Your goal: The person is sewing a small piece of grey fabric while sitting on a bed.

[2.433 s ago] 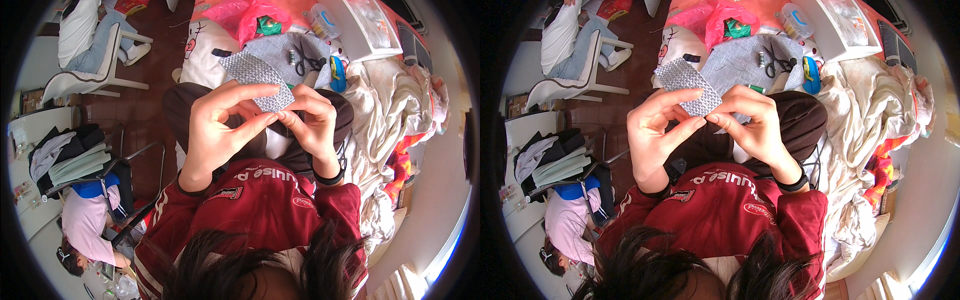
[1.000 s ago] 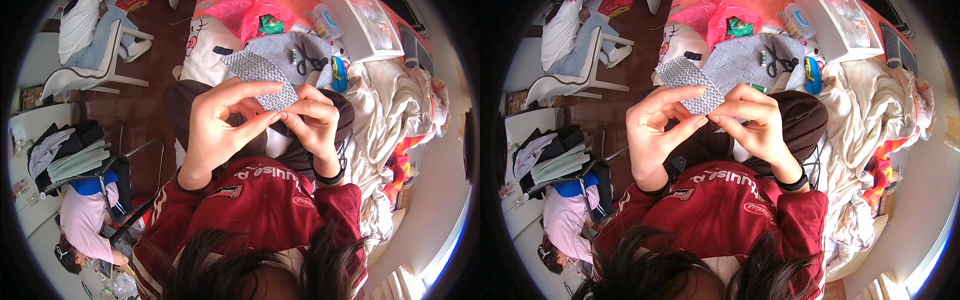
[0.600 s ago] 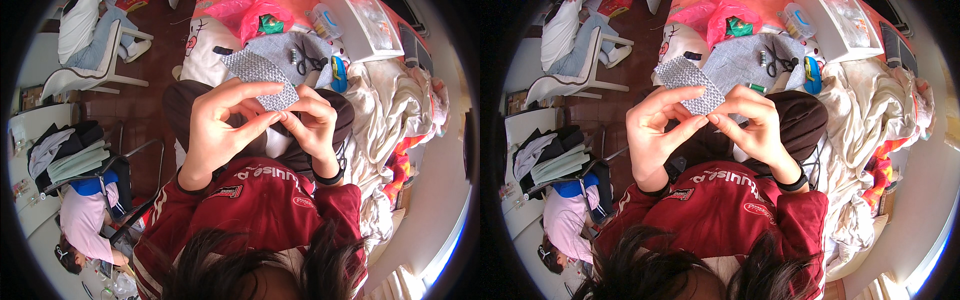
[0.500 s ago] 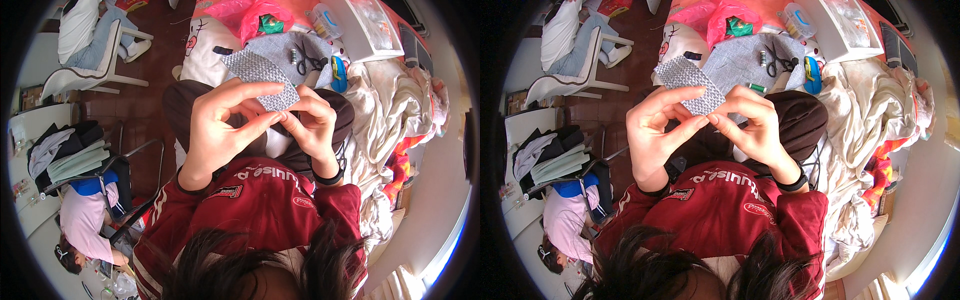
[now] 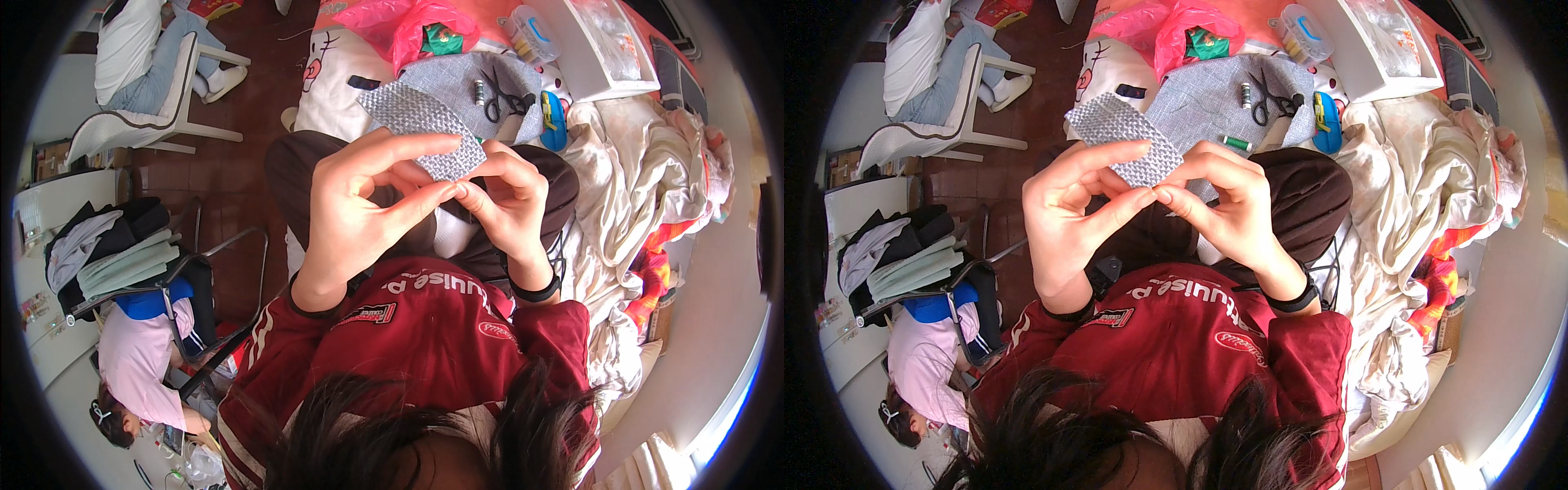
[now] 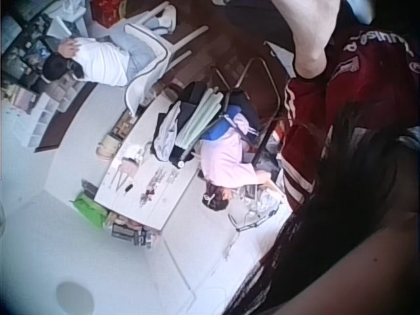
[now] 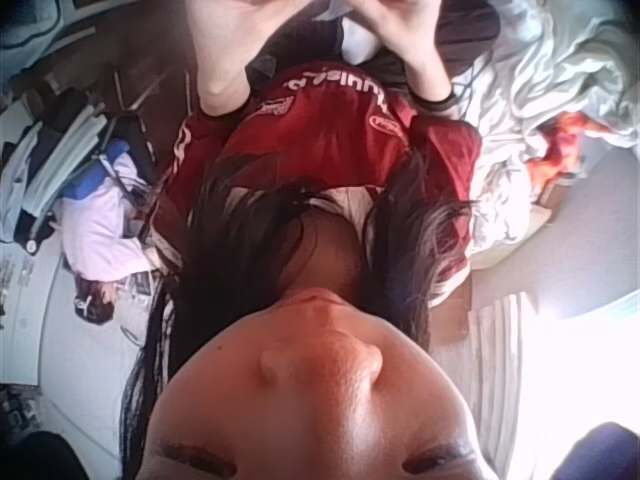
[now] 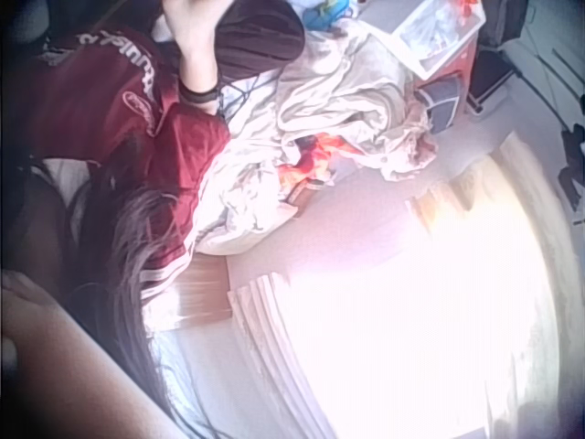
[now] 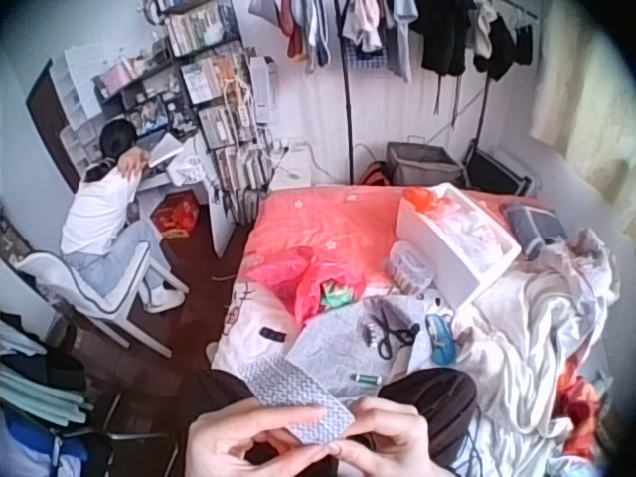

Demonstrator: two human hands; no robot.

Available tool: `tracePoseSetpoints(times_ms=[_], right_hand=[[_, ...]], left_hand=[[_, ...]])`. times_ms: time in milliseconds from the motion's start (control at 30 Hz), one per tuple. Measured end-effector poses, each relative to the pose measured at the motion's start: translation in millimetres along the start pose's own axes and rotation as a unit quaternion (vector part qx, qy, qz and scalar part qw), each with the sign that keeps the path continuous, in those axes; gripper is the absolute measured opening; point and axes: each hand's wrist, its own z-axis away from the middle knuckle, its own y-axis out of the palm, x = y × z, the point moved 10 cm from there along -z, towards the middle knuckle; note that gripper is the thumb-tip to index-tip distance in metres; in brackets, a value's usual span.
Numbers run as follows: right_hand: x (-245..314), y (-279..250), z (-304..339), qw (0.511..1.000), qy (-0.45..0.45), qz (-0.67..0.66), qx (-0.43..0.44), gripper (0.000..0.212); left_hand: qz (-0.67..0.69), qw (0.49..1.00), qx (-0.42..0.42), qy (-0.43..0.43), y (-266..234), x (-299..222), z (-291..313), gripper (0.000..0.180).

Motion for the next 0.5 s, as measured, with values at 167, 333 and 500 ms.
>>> tracePoseSetpoints(times_ms=[167,333,500], right_hand=[[8.3,-2.1,-1.0,0.999,-0.034,0.031,0.004,0.01],[10.6,-1.0,-0.7,0.998,-0.046,0.042,0.007,0.011],[10.4,-0.9,0.0,0.998,-0.053,0.041,0.005,0.011]], left_hand=[[0.01,1.0,0.003,-0.002,0.7,-0.7,0.7,0.032],[0.002,1.0,0.004,-0.005,-0.1,-0.5,1.2,0.032],[0.01,1.0,0.001,0.0,0.1,-2.2,0.9,0.032]])
